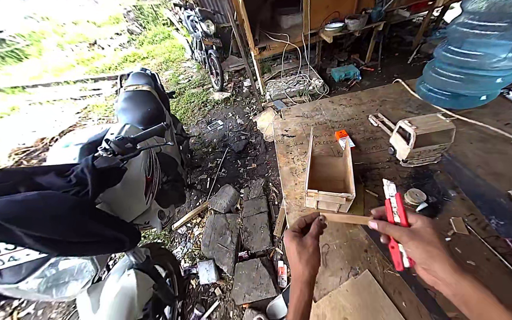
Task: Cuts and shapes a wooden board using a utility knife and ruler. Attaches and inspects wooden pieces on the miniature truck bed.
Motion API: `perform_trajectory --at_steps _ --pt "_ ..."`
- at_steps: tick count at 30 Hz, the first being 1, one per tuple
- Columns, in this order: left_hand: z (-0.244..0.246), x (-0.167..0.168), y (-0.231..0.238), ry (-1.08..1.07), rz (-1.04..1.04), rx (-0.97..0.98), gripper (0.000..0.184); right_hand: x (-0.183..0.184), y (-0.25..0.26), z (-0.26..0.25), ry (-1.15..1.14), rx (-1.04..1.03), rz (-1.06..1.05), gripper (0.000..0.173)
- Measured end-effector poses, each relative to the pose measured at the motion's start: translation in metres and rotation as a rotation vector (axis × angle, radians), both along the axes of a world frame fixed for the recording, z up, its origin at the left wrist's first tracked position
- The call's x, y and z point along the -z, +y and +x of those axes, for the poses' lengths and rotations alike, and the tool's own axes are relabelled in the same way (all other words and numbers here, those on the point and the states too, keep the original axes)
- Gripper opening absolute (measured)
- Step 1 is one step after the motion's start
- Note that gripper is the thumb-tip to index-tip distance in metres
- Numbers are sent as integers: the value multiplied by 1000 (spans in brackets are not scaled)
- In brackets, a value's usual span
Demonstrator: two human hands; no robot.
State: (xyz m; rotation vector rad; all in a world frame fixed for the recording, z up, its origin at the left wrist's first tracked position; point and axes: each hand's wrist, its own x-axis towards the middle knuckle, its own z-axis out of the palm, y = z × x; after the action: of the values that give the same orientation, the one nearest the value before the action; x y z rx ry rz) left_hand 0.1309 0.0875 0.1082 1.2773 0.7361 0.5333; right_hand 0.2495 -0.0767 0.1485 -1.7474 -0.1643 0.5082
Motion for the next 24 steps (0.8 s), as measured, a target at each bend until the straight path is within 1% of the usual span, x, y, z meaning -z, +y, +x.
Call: perform_trajectory --at_steps 2,4,7,12,17,22,24 --pt "5 12 13 66 22 -23 12 7 21 -4 13 89 -14 21" --pt "11 16 24 133 75 -13 13 12 35 -4 -9 137 -61 17" --pt "20 15 34 165 168 28 15 21 45 3 -124 146 -110 11" --pt "25 16 45 152 372 152 20 34 44 10 -312 102 -217 12" --pt "18 21 39 131 268 194 26 43 38 13 -456 44 -309 11" --pt "13 20 31 94 159 160 26 45 34 15 -715 -71 -326 11" --pt "13 19 28 86 131 157 26 45 33 17 -750 -98 -334 10"
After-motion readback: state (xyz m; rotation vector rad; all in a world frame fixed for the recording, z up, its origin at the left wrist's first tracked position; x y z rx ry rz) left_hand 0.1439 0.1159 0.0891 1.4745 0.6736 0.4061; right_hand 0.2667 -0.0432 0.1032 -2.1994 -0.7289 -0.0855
